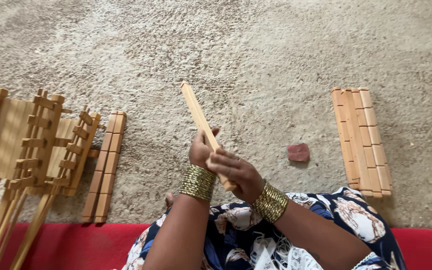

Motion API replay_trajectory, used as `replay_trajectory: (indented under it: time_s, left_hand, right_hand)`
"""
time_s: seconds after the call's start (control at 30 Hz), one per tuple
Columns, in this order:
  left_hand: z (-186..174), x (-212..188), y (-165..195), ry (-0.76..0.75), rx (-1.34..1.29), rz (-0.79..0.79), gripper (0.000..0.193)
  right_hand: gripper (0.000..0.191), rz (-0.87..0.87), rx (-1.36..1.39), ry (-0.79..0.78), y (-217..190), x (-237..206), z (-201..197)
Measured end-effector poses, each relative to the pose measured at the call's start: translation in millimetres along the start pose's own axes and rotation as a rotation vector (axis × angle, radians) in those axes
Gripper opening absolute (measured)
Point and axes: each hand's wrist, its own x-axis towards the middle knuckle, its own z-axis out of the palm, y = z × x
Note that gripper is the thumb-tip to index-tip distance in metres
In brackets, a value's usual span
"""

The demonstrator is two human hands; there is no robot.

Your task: The person sits on a mat on the floor and smooths a long wooden stick, repeatedly rubbing a small stone along its length and rotating the stick to work different sides. Finished wooden stick pieces and wooden frame structures lie on the floor nearby.

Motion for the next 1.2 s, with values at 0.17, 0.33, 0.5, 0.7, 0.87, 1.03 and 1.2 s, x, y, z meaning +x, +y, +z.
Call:
replay_trajectory:
  time_s: [0.17,0.33,0.5,0.7,0.87,1.03,1.2]
  left_hand:
    - [10.9,-6.9,2.6,0.111,0.279,-0.039,0.055]
    - [57.7,-48.8,-8.6,0.030,0.155,-0.301,0.049]
    - [69.7,-74.3,-10.8,-0.264,0.562,-0.214,0.043]
    - [55.3,-43.1,-3.2,-0.005,-0.063,-0.324,0.039]
    - [-0.9,-0.2,7.1,-0.206,-0.194,-0.230,0.049]
    - [0.2,15.0,-21.1,-0.156,-0.258,-0.324,0.041]
    - [20.5,-5.6,-14.8,-0.169,0.209,-0.276,0.039]
  right_hand:
    - [0.040,-0.052,-0.038,0.016,13.4,-0.4,-1.1]
    - [0.030,0.108,-0.304,0.177,70.9,-2.4,-19.9]
    - [0.034,0.294,-0.453,0.248,81.5,-6.9,-50.0]
    - [0.036,0.059,-0.260,0.125,53.3,2.9,-26.6]
    - [0.038,0.021,-0.056,0.066,18.5,5.8,-7.1]
    - [0.036,0.207,-0.058,0.068,13.5,10.1,-18.4]
    - [0.035,0.015,-0.387,0.089,40.7,10.8,-20.9]
